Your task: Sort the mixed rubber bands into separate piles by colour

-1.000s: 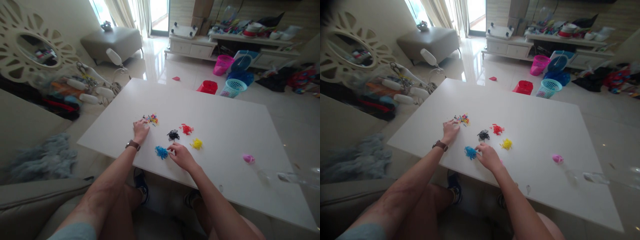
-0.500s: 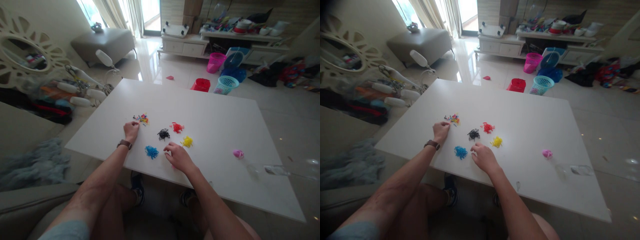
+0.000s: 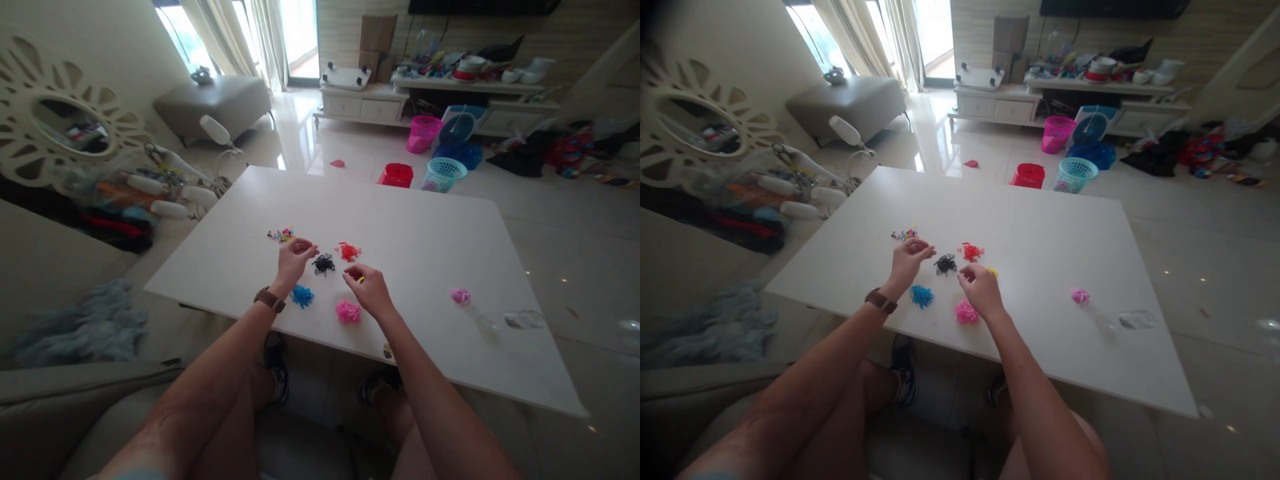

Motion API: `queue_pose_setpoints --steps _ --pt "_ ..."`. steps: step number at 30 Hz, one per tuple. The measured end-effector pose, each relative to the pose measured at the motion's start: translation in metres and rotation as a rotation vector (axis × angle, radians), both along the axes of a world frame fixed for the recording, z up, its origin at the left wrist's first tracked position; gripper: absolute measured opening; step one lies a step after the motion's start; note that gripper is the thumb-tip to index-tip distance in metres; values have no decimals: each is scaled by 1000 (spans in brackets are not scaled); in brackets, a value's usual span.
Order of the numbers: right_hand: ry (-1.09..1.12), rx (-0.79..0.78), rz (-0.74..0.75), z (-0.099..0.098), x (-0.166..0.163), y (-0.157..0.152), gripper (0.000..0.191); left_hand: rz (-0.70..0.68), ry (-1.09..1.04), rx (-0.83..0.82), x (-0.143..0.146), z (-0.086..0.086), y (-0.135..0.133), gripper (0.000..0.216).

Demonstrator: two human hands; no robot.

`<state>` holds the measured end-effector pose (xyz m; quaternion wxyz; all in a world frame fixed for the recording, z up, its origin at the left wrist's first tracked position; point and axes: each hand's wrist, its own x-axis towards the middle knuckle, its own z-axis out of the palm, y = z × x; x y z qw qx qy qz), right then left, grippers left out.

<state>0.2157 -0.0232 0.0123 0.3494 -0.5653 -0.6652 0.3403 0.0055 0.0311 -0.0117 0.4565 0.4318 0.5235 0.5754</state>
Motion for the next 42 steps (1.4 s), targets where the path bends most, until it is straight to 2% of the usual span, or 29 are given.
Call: queue_pose_setpoints --steps 3,6,9,13,19,22,26,29,33,36,39,42 --pt "203 -22 -44 5 0 -7 24 -195 -52 -54 26 21 -37 34" --pt "348 -47 7 7 3 -20 35 -328 -42 -110 38 35 -66 32" --pt "383 -54 31 7 9 -37 31 -357 -36 -145 42 43 -85 31" --pt "316 -44 -2 7 17 -57 26 -386 -63 -166 46 47 -97 30" --pt "203 18 -78 9 17 -75 24 -517 -71 -119 52 37 -92 33" --pt "92 61 -103 13 13 -77 21 -568 -82 -111 50 30 -88 35" --pt "-92 107 -74 25 14 -72 16 -606 -100 -123 45 29 -82 37" --pt "-221 99 -44 38 21 -74 14 -595 -104 -139 42 28 -74 35" --pt "-330 88 -64 48 36 -87 14 -496 -78 -159 36 20 -63 32" --pt "-358 21 -62 37 43 -91 15 -435 -66 -187 33 12 -58 32" --pt "-404 -107 25 17 40 -82 15 -404 -55 -196 30 9 -56 32" --pt "-431 -151 123 1 31 -66 16 -388 -40 -205 26 8 -54 30"
